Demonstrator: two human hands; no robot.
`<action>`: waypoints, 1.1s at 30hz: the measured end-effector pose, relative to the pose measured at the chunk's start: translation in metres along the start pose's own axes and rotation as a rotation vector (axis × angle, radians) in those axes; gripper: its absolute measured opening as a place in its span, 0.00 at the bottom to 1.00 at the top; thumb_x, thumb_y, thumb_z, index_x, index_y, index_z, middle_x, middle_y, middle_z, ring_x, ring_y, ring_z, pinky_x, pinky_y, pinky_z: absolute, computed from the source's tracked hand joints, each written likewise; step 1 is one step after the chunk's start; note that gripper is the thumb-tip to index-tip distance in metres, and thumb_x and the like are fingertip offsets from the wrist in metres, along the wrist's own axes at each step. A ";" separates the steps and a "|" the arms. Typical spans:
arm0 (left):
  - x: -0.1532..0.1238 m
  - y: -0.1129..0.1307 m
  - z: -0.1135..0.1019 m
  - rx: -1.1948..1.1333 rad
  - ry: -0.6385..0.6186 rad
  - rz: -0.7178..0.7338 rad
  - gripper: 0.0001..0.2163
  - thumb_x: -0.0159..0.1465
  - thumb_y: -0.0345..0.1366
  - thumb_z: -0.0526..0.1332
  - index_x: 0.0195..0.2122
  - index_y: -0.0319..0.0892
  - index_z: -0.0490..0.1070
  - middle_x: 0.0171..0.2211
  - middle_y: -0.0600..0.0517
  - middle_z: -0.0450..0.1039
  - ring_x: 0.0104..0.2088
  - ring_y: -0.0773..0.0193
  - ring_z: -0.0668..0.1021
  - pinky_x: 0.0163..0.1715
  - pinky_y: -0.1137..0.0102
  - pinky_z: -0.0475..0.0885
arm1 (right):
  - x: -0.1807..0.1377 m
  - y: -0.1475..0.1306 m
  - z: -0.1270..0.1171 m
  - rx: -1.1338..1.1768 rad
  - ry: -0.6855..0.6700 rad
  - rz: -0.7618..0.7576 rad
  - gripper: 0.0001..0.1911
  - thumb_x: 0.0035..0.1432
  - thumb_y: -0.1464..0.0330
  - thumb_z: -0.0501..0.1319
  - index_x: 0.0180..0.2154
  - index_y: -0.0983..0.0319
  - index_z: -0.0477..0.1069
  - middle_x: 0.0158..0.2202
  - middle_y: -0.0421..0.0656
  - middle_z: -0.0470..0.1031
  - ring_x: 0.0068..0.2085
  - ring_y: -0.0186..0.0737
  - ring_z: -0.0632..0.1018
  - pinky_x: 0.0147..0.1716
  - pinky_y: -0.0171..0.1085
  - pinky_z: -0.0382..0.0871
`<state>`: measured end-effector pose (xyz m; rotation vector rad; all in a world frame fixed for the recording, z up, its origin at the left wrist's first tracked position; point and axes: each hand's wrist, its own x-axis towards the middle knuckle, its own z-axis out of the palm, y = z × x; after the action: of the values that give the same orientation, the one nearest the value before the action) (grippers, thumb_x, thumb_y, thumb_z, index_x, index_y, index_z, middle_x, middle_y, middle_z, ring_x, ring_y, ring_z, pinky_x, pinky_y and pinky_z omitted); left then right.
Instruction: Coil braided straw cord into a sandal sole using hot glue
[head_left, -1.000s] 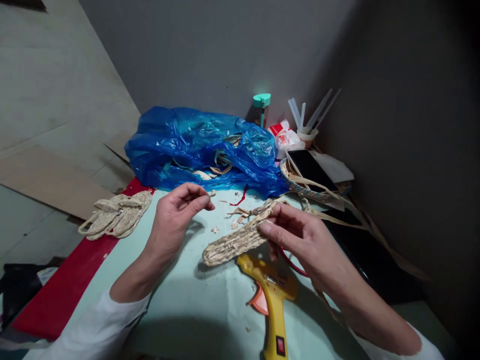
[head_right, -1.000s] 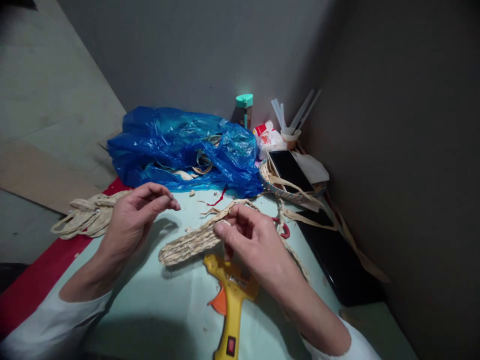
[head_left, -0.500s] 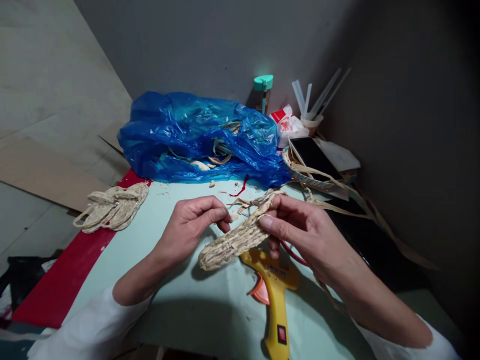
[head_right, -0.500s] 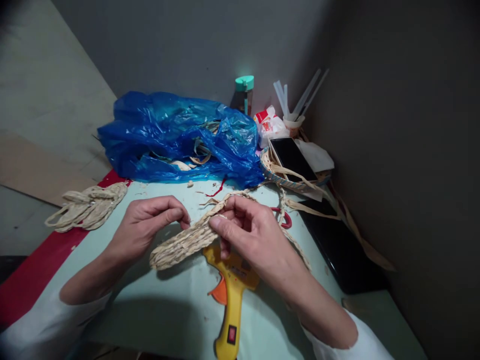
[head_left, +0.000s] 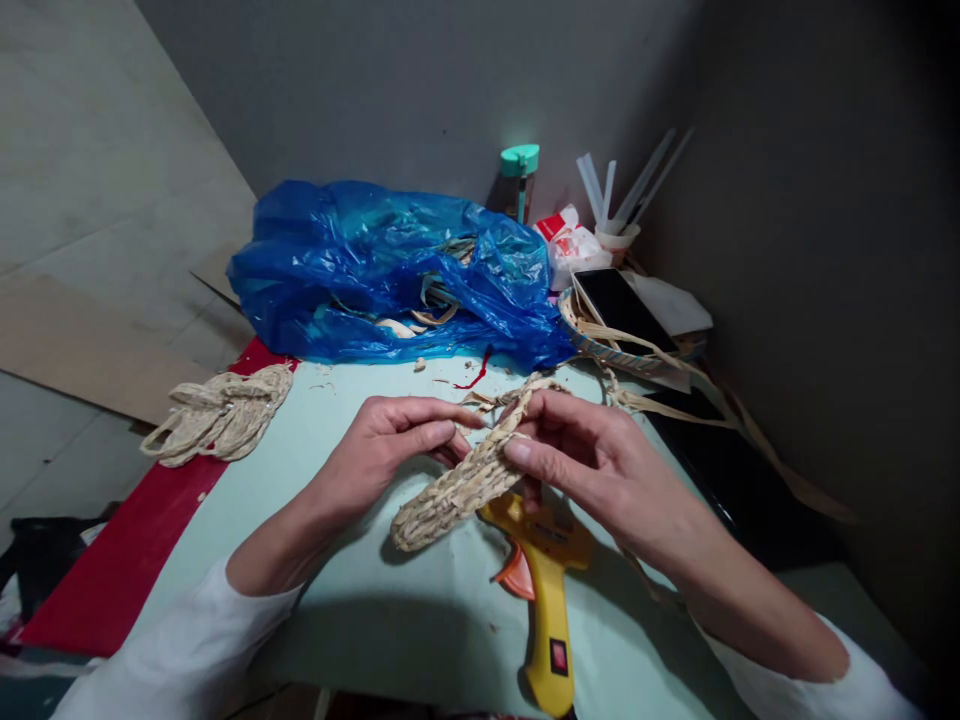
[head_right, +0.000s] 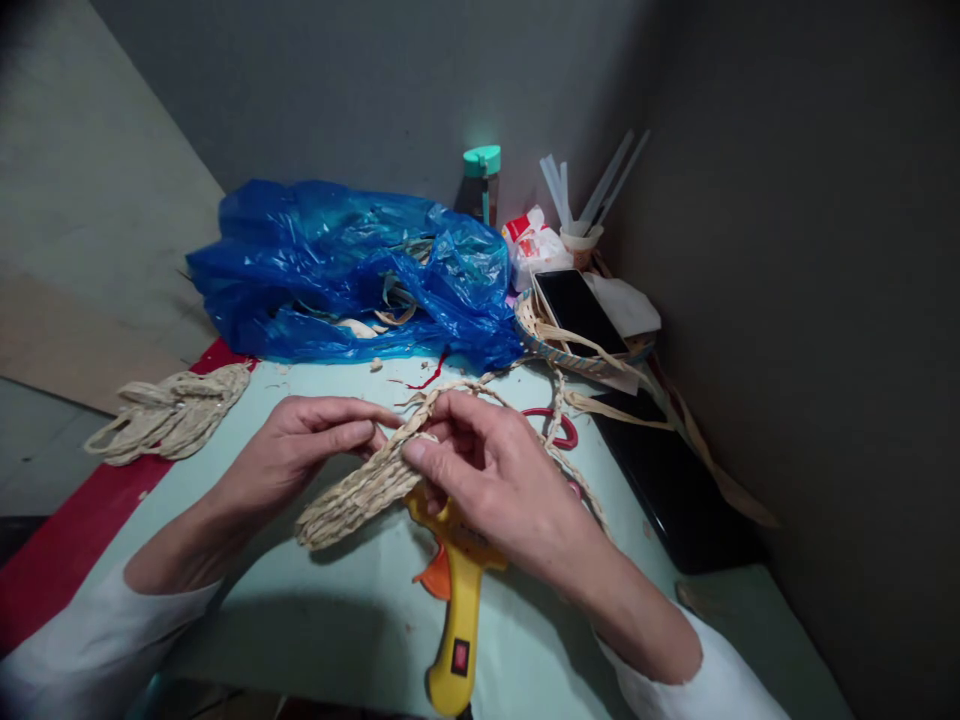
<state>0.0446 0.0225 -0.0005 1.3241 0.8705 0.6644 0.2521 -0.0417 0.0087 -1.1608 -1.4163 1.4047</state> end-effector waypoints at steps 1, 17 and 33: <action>-0.001 -0.001 -0.001 -0.044 -0.033 -0.014 0.10 0.65 0.35 0.64 0.46 0.43 0.80 0.31 0.50 0.81 0.31 0.64 0.80 0.35 0.72 0.73 | 0.000 0.000 0.000 -0.045 0.006 -0.013 0.18 0.63 0.55 0.63 0.32 0.63 0.67 0.26 0.37 0.67 0.26 0.30 0.69 0.25 0.30 0.62; -0.006 -0.009 0.009 -0.476 -0.335 -0.365 0.18 0.62 0.47 0.65 0.38 0.33 0.77 0.24 0.46 0.74 0.19 0.71 0.68 0.19 0.75 0.62 | 0.002 0.002 -0.006 0.063 0.045 -0.072 0.14 0.68 0.59 0.59 0.33 0.62 0.70 0.29 0.38 0.68 0.30 0.31 0.70 0.30 0.30 0.64; -0.008 -0.017 0.019 -0.434 -0.404 -0.487 0.16 0.59 0.44 0.66 0.36 0.33 0.78 0.26 0.46 0.71 0.23 0.68 0.65 0.23 0.73 0.56 | 0.004 0.005 -0.008 0.185 0.171 -0.051 0.11 0.64 0.60 0.64 0.38 0.61 0.80 0.29 0.40 0.68 0.28 0.29 0.67 0.24 0.28 0.60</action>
<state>0.0553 0.0027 -0.0152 0.7709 0.6343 0.1726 0.2587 -0.0362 0.0039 -1.0908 -1.1632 1.3367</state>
